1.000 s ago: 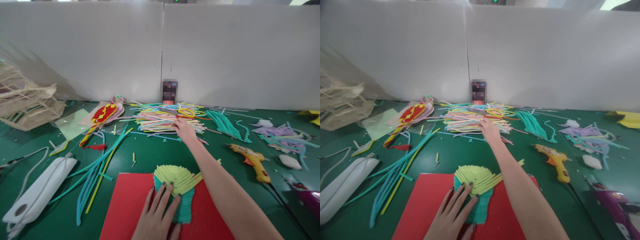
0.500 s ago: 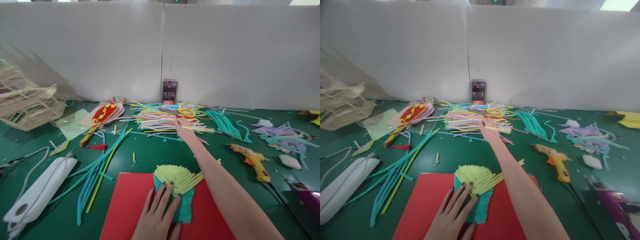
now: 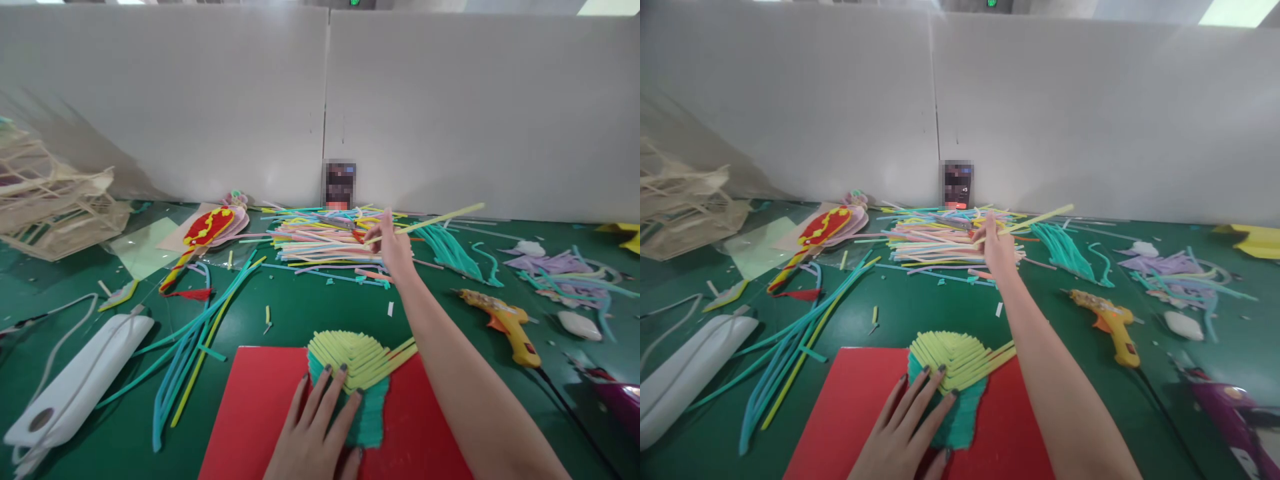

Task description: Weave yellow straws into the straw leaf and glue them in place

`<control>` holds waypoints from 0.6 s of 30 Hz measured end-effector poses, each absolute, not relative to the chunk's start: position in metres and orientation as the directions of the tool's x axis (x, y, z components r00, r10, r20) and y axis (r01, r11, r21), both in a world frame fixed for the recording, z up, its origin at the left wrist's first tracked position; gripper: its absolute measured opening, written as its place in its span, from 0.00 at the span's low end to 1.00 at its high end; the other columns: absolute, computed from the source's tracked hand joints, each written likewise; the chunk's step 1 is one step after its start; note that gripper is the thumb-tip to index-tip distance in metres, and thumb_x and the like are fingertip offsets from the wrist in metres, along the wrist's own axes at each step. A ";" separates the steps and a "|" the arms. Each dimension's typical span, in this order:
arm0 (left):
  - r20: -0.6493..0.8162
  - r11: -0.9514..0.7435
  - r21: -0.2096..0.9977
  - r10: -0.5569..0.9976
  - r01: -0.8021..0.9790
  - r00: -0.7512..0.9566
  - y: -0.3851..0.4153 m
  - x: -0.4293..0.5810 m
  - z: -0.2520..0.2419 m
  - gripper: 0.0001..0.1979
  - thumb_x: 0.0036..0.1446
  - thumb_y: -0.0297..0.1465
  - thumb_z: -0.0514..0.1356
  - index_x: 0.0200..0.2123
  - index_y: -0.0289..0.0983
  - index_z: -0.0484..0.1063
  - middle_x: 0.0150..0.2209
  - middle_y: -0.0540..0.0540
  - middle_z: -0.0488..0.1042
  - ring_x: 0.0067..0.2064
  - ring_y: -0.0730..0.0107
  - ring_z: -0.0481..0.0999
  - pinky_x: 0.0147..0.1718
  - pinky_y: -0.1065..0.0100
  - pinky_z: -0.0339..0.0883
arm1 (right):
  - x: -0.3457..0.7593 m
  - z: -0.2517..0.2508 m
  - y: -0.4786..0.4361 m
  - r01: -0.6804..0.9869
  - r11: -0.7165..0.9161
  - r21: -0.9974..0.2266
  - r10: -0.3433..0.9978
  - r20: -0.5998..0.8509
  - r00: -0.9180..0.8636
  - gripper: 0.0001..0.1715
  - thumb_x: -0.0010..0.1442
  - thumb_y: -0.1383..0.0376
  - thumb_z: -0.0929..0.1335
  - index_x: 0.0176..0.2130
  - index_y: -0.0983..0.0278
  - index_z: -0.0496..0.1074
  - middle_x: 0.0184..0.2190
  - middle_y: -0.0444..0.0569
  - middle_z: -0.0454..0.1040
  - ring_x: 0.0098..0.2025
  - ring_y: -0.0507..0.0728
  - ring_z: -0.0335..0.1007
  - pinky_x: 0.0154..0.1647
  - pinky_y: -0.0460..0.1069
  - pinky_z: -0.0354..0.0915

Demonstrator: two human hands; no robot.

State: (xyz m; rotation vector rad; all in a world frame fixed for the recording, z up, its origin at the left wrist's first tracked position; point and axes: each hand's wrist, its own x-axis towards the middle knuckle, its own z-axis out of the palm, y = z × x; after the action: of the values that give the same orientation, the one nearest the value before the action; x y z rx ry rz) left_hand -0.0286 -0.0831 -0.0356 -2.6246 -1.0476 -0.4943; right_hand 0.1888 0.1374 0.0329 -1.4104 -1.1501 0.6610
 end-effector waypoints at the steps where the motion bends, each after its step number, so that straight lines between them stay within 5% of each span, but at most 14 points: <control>1: 0.406 -0.701 -0.123 0.610 0.702 0.680 -0.083 -0.028 -0.036 0.25 0.57 0.35 0.55 0.59 0.42 0.65 0.60 0.46 0.67 0.60 0.58 0.63 0.53 0.60 0.60 | 0.189 0.038 0.137 0.210 0.137 -0.968 0.904 0.209 0.374 0.43 0.55 0.33 0.55 0.16 0.62 0.69 0.11 0.43 0.63 0.15 0.49 0.59 0.19 0.45 0.58; 8: 0.407 -0.701 -0.120 0.612 0.703 0.679 -0.084 -0.028 -0.037 0.26 0.57 0.35 0.55 0.60 0.42 0.64 0.61 0.46 0.66 0.61 0.58 0.62 0.55 0.60 0.58 | 0.192 0.082 0.121 -0.065 0.260 -0.963 0.912 0.223 0.346 0.43 0.54 0.32 0.56 0.25 0.65 0.75 0.16 0.47 0.72 0.18 0.50 0.68 0.20 0.46 0.66; 13: 0.369 -0.707 -0.080 0.634 0.703 0.680 -0.085 -0.028 -0.035 0.28 0.57 0.34 0.55 0.62 0.41 0.62 0.63 0.45 0.62 0.63 0.58 0.60 0.54 0.60 0.62 | 0.186 0.102 0.102 0.035 0.407 -0.913 0.878 0.401 0.262 0.35 0.61 0.39 0.56 0.33 0.61 0.76 0.20 0.45 0.74 0.20 0.48 0.69 0.23 0.46 0.68; 18: 0.296 -0.705 0.014 0.680 0.709 0.671 -0.088 -0.030 -0.031 0.29 0.59 0.34 0.56 0.63 0.42 0.59 0.66 0.45 0.57 0.64 0.57 0.60 0.54 0.57 0.65 | 0.172 0.111 0.085 0.184 0.483 -0.856 0.815 0.516 0.264 0.17 0.56 0.50 0.70 0.31 0.61 0.73 0.29 0.44 0.79 0.24 0.48 0.72 0.25 0.45 0.71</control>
State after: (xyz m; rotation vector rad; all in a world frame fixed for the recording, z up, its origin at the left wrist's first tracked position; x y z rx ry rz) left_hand -0.0295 -0.0880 -0.0309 -2.7775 -1.1583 -0.4281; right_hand 0.1715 0.0851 0.1114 -1.0153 -1.2628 0.5442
